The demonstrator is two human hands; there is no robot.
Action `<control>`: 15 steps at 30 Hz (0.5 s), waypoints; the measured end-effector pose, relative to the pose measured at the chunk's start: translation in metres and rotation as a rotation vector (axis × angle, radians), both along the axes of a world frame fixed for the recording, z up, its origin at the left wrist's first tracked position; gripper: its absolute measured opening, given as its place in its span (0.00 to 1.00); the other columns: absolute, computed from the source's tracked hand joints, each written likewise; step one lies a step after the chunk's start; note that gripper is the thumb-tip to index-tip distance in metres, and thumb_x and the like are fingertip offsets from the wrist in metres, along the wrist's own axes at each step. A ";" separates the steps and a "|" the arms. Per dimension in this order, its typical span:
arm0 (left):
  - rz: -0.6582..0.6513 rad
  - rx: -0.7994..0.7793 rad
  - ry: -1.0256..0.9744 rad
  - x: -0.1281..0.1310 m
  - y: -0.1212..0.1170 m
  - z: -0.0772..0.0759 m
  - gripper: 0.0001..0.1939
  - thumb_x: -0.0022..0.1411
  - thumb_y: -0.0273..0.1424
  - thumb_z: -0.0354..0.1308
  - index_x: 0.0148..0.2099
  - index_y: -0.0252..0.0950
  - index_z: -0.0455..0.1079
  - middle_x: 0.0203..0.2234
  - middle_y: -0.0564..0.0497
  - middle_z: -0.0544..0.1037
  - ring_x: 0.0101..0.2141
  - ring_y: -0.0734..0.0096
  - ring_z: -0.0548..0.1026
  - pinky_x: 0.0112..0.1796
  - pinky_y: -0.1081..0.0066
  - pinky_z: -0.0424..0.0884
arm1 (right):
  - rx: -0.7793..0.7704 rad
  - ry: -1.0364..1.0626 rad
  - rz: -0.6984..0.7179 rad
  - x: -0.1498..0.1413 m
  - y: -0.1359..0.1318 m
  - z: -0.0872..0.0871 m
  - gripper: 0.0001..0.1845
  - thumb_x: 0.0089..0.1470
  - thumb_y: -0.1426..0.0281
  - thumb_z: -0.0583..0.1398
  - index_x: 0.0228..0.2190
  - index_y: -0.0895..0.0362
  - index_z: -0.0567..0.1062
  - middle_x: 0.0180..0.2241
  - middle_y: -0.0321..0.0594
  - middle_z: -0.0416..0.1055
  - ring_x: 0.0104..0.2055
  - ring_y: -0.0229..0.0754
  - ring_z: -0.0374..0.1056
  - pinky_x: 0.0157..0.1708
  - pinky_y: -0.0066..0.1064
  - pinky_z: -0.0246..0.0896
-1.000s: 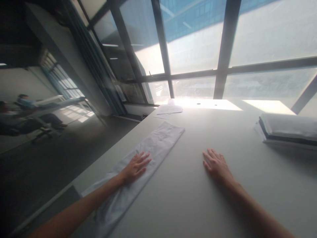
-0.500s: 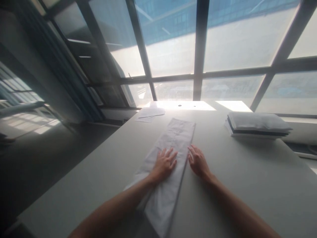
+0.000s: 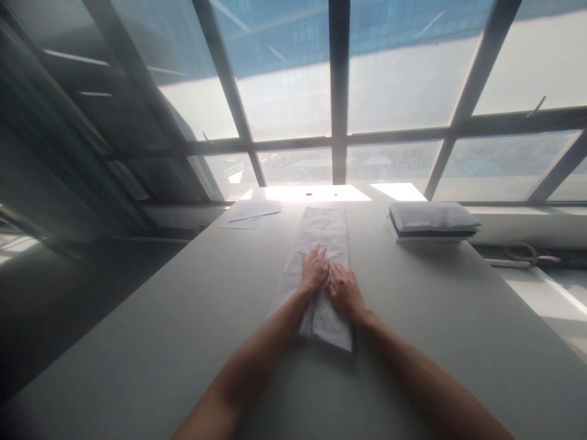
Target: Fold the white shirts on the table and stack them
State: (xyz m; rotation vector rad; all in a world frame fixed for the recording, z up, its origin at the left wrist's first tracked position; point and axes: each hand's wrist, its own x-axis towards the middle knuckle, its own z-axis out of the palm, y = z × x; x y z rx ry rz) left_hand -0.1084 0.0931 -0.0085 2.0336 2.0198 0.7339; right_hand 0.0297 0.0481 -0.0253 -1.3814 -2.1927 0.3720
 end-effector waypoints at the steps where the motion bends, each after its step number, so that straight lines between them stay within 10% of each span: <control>1: 0.042 0.017 -0.055 -0.005 0.003 0.000 0.28 0.71 0.28 0.48 0.72 0.38 0.59 0.72 0.43 0.55 0.71 0.53 0.53 0.69 0.47 0.48 | -0.017 -0.022 -0.002 0.000 -0.002 0.002 0.33 0.61 0.73 0.52 0.67 0.63 0.64 0.68 0.55 0.60 0.71 0.52 0.53 0.71 0.51 0.40; 8: 0.034 0.017 -0.133 -0.044 0.012 0.002 0.17 0.66 0.21 0.55 0.53 0.36 0.78 0.60 0.39 0.74 0.65 0.53 0.65 0.67 0.51 0.55 | -0.041 -0.068 -0.003 -0.001 -0.006 0.012 0.30 0.63 0.72 0.53 0.65 0.64 0.66 0.68 0.56 0.60 0.71 0.53 0.53 0.71 0.52 0.37; 15: -0.074 0.067 -0.149 -0.029 0.003 0.005 0.14 0.69 0.27 0.58 0.52 0.42 0.80 0.59 0.44 0.77 0.61 0.57 0.71 0.68 0.46 0.51 | -0.032 0.058 -0.006 0.000 -0.005 0.014 0.25 0.67 0.67 0.52 0.62 0.59 0.70 0.65 0.55 0.65 0.70 0.53 0.56 0.70 0.55 0.40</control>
